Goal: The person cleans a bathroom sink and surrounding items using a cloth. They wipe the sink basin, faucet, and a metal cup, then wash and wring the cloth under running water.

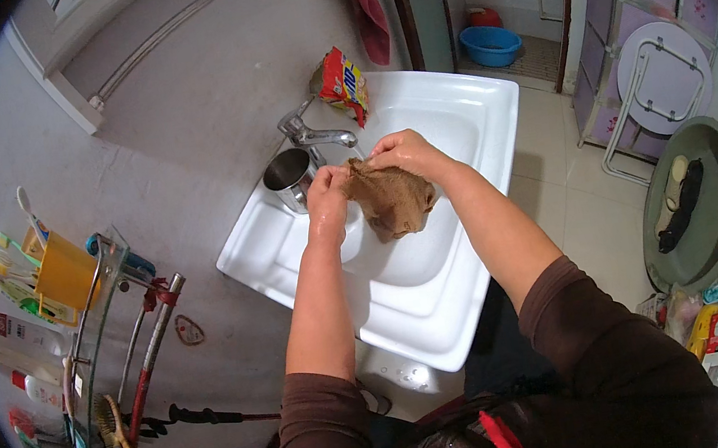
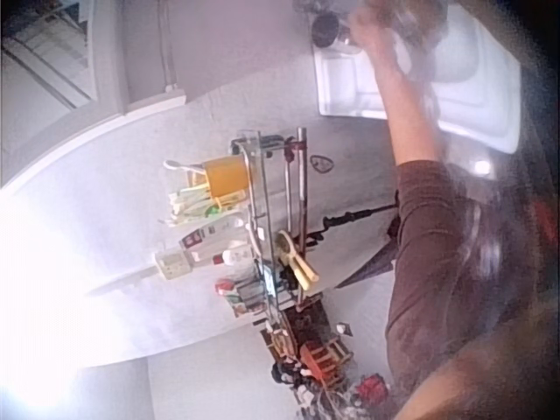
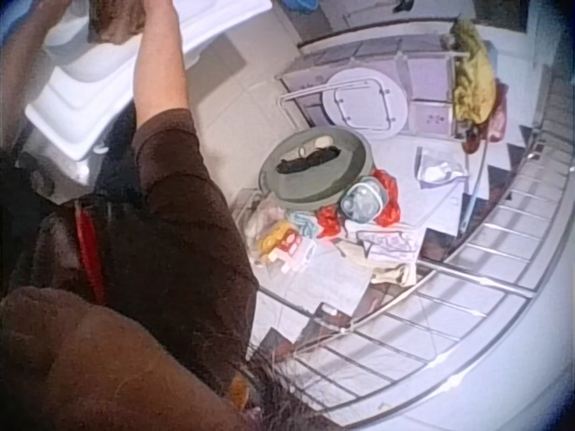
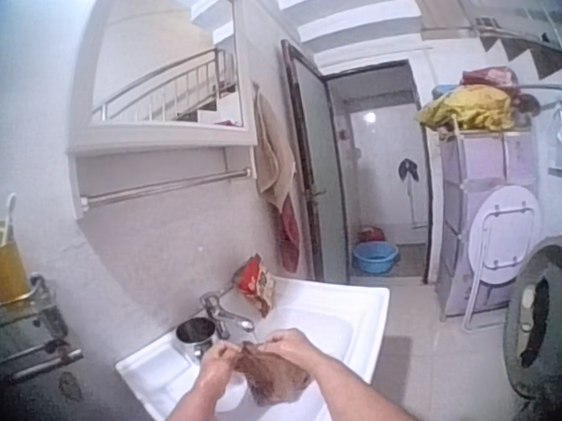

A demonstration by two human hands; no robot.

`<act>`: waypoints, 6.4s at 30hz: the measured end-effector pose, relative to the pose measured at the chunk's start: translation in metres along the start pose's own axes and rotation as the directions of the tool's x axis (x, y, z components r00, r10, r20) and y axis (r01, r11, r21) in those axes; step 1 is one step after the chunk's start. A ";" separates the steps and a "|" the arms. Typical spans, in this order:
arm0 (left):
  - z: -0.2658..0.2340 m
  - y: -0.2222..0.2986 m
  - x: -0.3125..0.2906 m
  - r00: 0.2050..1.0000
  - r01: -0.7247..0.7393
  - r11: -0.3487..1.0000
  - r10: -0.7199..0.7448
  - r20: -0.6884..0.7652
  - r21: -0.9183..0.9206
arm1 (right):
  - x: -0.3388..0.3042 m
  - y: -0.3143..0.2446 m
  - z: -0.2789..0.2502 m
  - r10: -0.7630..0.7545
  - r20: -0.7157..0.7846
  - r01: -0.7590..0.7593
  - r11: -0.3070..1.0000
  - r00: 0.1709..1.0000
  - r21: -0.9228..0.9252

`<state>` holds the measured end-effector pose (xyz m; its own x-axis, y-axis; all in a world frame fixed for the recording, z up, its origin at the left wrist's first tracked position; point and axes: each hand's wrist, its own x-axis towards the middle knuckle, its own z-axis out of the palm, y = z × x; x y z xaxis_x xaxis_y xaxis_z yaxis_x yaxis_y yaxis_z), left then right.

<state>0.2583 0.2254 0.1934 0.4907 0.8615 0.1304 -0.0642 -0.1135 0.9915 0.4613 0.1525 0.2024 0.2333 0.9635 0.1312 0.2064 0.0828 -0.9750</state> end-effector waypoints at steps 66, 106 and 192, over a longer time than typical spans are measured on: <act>0.007 0.022 -0.012 0.972 -0.149 0.982 0.166 -0.168 0.112 | 0.006 0.004 0.028 -0.435 -0.468 0.529 0.844 0.769 0.084; 0.006 -0.007 0.000 0.983 -0.034 0.973 0.074 -0.169 0.227 | 0.011 0.068 0.061 0.036 0.167 0.121 0.547 0.985 -0.829; 0.016 -0.026 -0.012 0.974 -0.074 0.536 -0.143 0.177 0.841 | 0.018 -0.094 0.049 -0.433 0.175 0.315 0.279 0.884 -0.907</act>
<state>0.2675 0.2100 0.1658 0.6409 0.7675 -0.0145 0.6598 -0.5412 0.5213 0.3994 0.1749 0.2872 -0.0489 0.8608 0.5065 0.9931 0.0961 -0.0673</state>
